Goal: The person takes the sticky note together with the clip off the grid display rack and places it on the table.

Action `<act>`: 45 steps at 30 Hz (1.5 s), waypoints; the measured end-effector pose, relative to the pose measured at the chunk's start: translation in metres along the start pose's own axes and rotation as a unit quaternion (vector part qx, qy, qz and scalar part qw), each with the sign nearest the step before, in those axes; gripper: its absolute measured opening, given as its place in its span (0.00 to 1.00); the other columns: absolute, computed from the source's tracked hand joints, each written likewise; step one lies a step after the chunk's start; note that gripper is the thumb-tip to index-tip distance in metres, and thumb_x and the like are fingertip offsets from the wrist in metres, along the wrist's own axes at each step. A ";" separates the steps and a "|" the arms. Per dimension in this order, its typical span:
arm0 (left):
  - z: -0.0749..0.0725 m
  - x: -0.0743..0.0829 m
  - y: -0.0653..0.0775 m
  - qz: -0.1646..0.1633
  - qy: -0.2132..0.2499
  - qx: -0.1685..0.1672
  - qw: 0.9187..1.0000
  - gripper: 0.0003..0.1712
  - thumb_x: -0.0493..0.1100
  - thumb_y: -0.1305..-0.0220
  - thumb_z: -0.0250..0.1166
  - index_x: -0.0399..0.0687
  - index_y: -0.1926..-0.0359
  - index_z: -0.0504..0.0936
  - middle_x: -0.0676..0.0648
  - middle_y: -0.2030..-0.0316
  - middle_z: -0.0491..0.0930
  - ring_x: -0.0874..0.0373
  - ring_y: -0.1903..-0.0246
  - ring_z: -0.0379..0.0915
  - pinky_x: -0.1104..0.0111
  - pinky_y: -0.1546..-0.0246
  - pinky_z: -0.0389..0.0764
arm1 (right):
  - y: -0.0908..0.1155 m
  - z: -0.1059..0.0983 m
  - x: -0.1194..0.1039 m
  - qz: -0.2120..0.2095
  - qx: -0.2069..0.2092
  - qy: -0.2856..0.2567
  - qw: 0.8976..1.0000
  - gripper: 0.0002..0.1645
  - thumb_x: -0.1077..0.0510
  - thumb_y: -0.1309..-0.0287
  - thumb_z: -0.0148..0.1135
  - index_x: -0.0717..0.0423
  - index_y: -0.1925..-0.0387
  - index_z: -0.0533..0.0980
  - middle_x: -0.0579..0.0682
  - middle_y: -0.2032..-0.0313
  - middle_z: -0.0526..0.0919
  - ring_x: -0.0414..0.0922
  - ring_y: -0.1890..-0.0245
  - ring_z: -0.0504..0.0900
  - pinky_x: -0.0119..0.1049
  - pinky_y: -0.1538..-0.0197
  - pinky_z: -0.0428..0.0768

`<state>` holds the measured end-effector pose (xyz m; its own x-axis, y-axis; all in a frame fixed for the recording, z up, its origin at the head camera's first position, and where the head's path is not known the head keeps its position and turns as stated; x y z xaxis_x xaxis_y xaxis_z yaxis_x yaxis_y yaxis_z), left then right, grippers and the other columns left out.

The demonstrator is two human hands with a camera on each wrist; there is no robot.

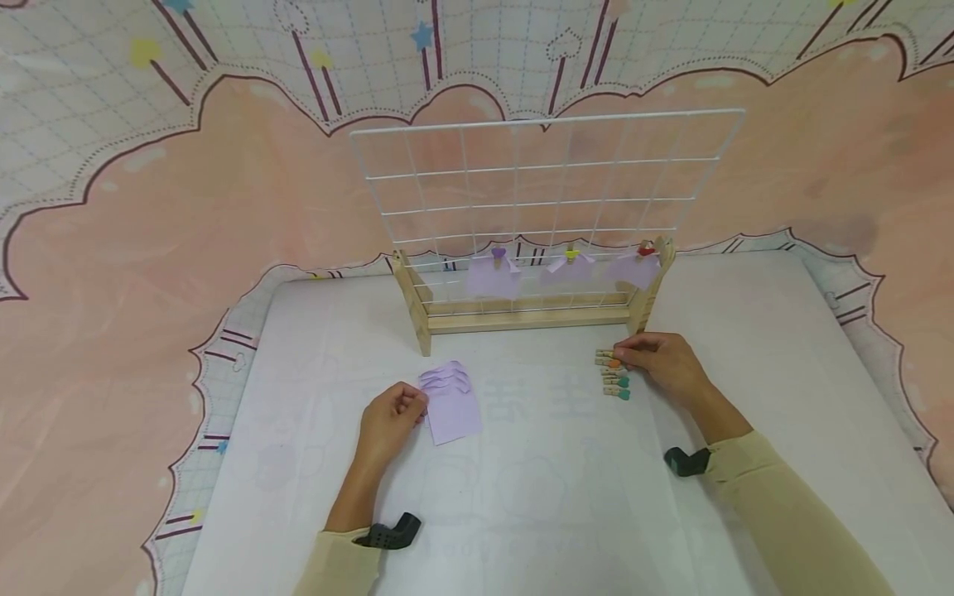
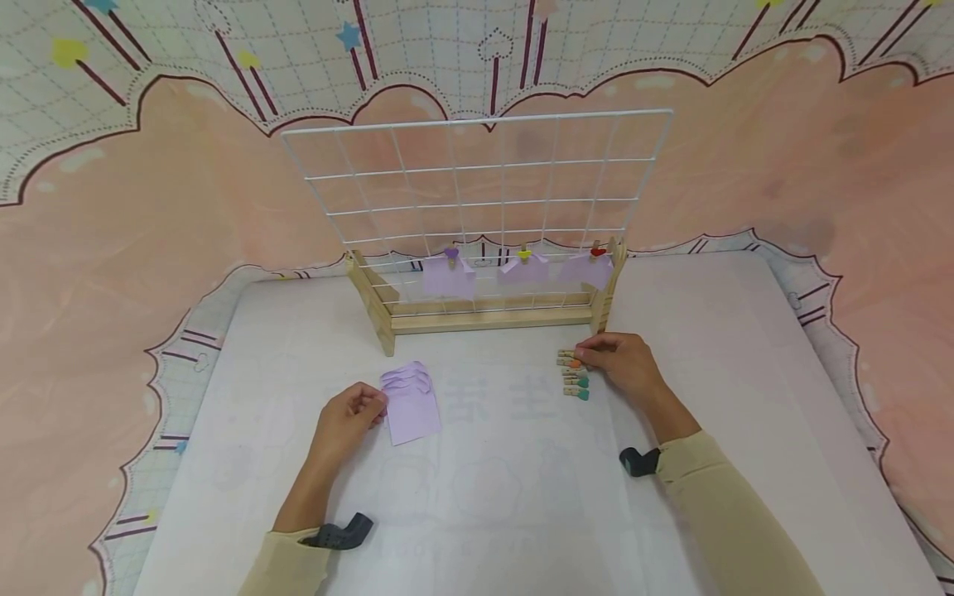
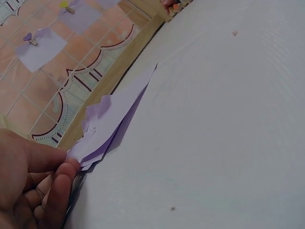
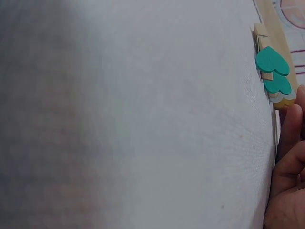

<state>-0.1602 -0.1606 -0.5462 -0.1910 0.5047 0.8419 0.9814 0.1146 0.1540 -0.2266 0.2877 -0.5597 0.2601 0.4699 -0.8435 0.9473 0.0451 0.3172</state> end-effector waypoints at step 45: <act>-0.003 0.050 -0.013 0.032 0.096 0.006 0.995 0.09 0.45 0.30 0.67 0.44 0.58 0.85 0.39 0.65 0.86 0.56 0.65 0.80 0.74 0.64 0.78 | 0.020 0.000 -0.058 -0.105 0.058 -0.053 0.991 0.27 0.42 0.34 0.67 0.60 0.47 0.82 0.56 0.64 0.84 0.50 0.67 0.77 0.31 0.71 0.76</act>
<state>-0.1825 -0.1400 -0.5048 -0.1196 0.3391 0.9331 0.9910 0.0974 0.0916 -0.2222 0.2616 -0.5045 0.0680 0.3662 -0.9281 0.9961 0.0268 0.0836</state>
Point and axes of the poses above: each hand's wrist, its own y-axis away from the middle knuckle, its own z-axis out of the palm, x = y × z, the point moved 9 cm from there along -y, towards the middle knuckle
